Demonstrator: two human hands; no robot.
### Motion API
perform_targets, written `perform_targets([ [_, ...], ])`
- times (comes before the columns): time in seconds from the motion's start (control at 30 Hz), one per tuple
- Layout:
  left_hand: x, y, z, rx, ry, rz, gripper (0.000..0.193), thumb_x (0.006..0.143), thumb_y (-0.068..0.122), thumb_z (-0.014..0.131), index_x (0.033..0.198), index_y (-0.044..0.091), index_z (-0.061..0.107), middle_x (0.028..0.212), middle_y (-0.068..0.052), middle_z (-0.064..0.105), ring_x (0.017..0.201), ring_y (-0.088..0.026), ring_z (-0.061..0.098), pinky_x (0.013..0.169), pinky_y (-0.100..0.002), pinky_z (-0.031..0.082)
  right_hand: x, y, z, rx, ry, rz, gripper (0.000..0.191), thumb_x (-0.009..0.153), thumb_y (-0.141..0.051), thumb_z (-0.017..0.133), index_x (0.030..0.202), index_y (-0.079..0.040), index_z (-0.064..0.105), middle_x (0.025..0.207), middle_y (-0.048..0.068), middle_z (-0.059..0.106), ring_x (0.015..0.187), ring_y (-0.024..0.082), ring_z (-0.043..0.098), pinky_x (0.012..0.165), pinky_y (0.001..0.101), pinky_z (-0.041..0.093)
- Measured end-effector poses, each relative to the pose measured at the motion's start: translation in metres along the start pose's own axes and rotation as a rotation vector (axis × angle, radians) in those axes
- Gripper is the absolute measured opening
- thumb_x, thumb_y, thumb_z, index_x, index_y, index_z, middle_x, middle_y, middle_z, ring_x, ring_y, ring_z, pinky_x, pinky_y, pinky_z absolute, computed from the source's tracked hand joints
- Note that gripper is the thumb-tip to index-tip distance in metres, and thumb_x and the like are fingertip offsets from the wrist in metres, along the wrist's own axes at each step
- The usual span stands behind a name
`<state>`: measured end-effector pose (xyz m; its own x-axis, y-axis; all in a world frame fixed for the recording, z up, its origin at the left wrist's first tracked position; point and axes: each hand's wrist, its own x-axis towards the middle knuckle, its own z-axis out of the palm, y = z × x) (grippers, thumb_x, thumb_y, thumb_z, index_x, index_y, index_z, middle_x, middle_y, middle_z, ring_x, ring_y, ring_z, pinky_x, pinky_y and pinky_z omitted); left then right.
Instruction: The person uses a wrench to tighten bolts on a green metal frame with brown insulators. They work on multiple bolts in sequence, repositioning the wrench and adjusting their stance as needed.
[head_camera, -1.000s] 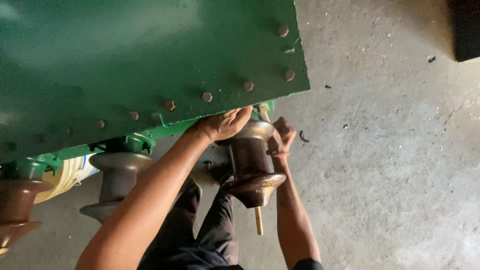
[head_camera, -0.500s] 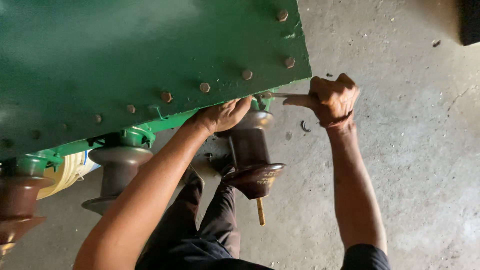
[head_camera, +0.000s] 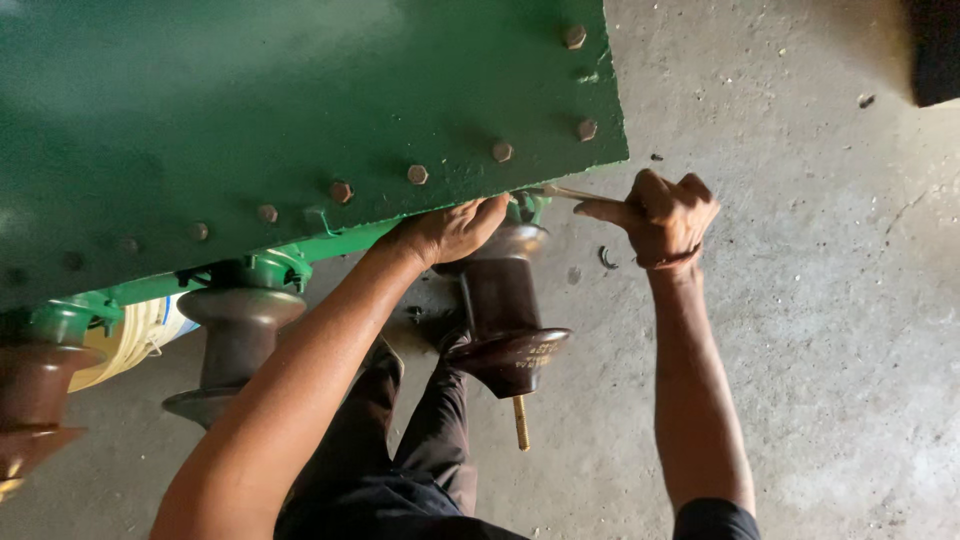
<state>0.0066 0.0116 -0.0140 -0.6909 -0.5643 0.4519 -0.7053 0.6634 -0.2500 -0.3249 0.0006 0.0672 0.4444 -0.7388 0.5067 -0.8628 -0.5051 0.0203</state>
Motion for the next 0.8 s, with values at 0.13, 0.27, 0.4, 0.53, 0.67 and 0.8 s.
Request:
perform_targets([
  [0.13, -0.002, -0.004, 0.0, -0.123, 0.05, -0.04, 0.038, 0.103, 0.021, 0.051, 0.134, 0.001, 0.058, 0.152, -0.024, 0.048, 0.144, -0.04, 0.041, 0.12, -0.059, 0.031, 0.054, -0.025, -0.031, -0.026, -0.098, -0.149, 0.073, 0.074, -0.075, 0.08, 0.059, -0.015, 0.041, 0.051, -0.002, 0.04, 0.046, 0.017, 0.027, 0.053, 0.0321, 0.028],
  [0.27, 0.001, -0.009, -0.012, -0.218, 0.035, -0.109, 0.041, 0.105, 0.024, 0.049, 0.136, 0.0, 0.057, 0.153, -0.027, 0.046, 0.144, -0.042, 0.04, 0.119, -0.057, 0.032, 0.059, -0.056, -0.03, -0.01, -0.07, -0.076, 0.073, 0.075, -0.074, 0.081, 0.062, -0.014, 0.042, 0.056, 0.001, 0.044, 0.051, 0.021, 0.027, 0.056, 0.0327, 0.028],
  [0.4, 0.006, -0.014, -0.03, -0.833, 0.021, -0.384, 0.04, 0.104, 0.025, 0.051, 0.137, 0.005, 0.059, 0.146, -0.022, 0.052, 0.138, -0.039, 0.047, 0.118, -0.055, 0.037, 0.046, -0.033, -0.023, -0.044, -0.051, -0.071, 0.074, 0.077, -0.078, 0.078, 0.059, -0.016, 0.041, 0.051, -0.004, 0.042, 0.046, 0.016, 0.027, 0.054, 0.0325, 0.028],
  [0.53, 0.01, -0.018, -0.041, -0.366, 0.118, -0.182, 0.037, 0.1, 0.023, 0.053, 0.129, 0.002, 0.061, 0.142, -0.019, 0.057, 0.133, -0.034, 0.054, 0.111, -0.049, 0.043, 0.047, -0.035, -0.012, -0.09, -0.043, -0.081, 0.072, 0.07, -0.077, 0.078, 0.054, -0.015, 0.044, 0.043, -0.004, 0.04, 0.04, 0.015, 0.025, 0.05, 0.0352, 0.029],
  [0.67, 0.01, -0.02, -0.037, -0.723, 0.126, -0.299, 0.027, 0.102, 0.019, 0.055, 0.124, 0.005, 0.063, 0.13, -0.014, 0.062, 0.123, -0.032, 0.059, 0.105, -0.046, 0.049, 0.028, -0.099, 0.026, 0.815, 0.207, 0.466, 0.06, 0.083, -0.059, 0.088, 0.066, -0.011, 0.055, 0.06, -0.004, 0.052, 0.054, 0.01, 0.04, 0.05, 0.0312, 0.032],
  [0.8, 0.006, -0.015, -0.031, -0.31, 0.03, -0.119, 0.021, 0.107, 0.018, 0.055, 0.12, 0.005, 0.062, 0.128, -0.016, 0.062, 0.122, -0.032, 0.059, 0.105, -0.047, 0.049, -0.016, -0.096, 0.053, 1.008, 0.346, 0.623, 0.066, 0.085, -0.055, 0.092, 0.055, -0.015, 0.049, 0.05, -0.006, 0.046, 0.046, 0.008, 0.031, 0.044, 0.0291, 0.024],
])
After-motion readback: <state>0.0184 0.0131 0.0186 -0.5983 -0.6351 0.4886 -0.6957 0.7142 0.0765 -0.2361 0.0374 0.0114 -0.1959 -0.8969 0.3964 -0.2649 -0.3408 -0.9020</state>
